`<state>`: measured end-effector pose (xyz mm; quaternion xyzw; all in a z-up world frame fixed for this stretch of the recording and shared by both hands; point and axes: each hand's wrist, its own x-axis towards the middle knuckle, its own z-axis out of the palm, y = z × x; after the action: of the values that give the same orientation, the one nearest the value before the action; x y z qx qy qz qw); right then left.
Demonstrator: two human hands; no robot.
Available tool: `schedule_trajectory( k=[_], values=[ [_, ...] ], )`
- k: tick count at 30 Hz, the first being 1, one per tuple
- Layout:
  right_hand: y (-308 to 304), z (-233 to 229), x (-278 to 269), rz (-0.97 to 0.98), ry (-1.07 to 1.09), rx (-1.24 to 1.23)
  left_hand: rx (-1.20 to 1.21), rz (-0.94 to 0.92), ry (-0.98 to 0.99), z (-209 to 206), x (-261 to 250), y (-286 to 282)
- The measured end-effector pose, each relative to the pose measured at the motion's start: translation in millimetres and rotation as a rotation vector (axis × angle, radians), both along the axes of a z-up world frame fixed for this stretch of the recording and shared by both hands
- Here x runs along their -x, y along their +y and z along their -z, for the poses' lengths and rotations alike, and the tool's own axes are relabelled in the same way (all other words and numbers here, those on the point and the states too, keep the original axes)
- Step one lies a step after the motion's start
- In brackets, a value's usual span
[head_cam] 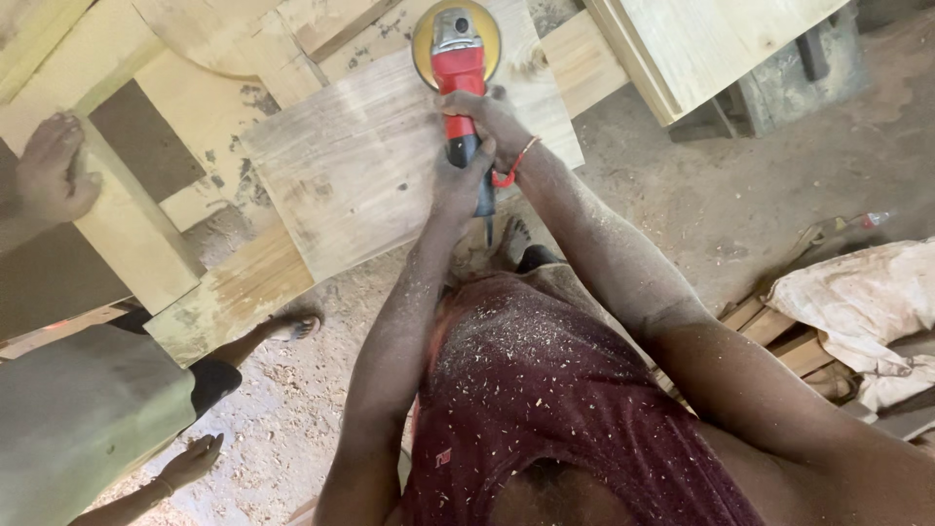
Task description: The person sands wood pieces using a power sander, holding the sander with both hands while another person helps position the wood on a workbench.
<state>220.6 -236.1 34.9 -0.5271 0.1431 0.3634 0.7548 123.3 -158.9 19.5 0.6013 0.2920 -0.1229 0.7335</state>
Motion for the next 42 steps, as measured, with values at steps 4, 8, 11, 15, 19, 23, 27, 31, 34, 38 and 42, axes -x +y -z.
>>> schedule_trajectory(
  k=[4, 8, 11, 15, 19, 23, 27, 31, 34, 38, 42],
  values=[
    [19, 3, 11, -0.032, 0.063, 0.155, -0.017, -0.053, 0.012, 8, 19, 13],
    [24, 5, 13, -0.114, -0.02, 0.133, 0.006, -0.118, -0.017, 7, 30, 16],
    [11, 6, 6, -0.06, 0.006, 0.14, 0.001, -0.078, -0.016, 5, 18, 4],
    [-18, 3, -9, -0.031, -0.085, 0.001, 0.027, 0.005, -0.034, 1, -6, -18],
    [-35, -2, -12, 0.038, 0.009, 0.135, 0.037, 0.05, -0.113, -3, -13, -29],
    [-28, 1, -3, 0.058, 0.004, 0.018, 0.029, 0.05, -0.055, -8, -4, -23],
    [-20, 5, 4, -0.019, -0.079, 0.158, -0.07, -0.022, 0.038, -12, 8, -19],
    [-28, 10, 1, 0.146, 0.028, 0.024, 0.014, 0.069, -0.058, -9, -2, -25],
    [-45, 1, -1, 0.08, 0.038, -0.08, 0.011, 0.101, -0.046, -6, -9, -32],
    [-37, -2, 4, 0.09, -0.016, 0.01, 0.011, 0.058, -0.085, -1, 0, -28],
    [-21, 6, 14, 0.11, -0.095, 0.033, 0.004, 0.004, -0.128, 0, 17, -17]
  ],
)
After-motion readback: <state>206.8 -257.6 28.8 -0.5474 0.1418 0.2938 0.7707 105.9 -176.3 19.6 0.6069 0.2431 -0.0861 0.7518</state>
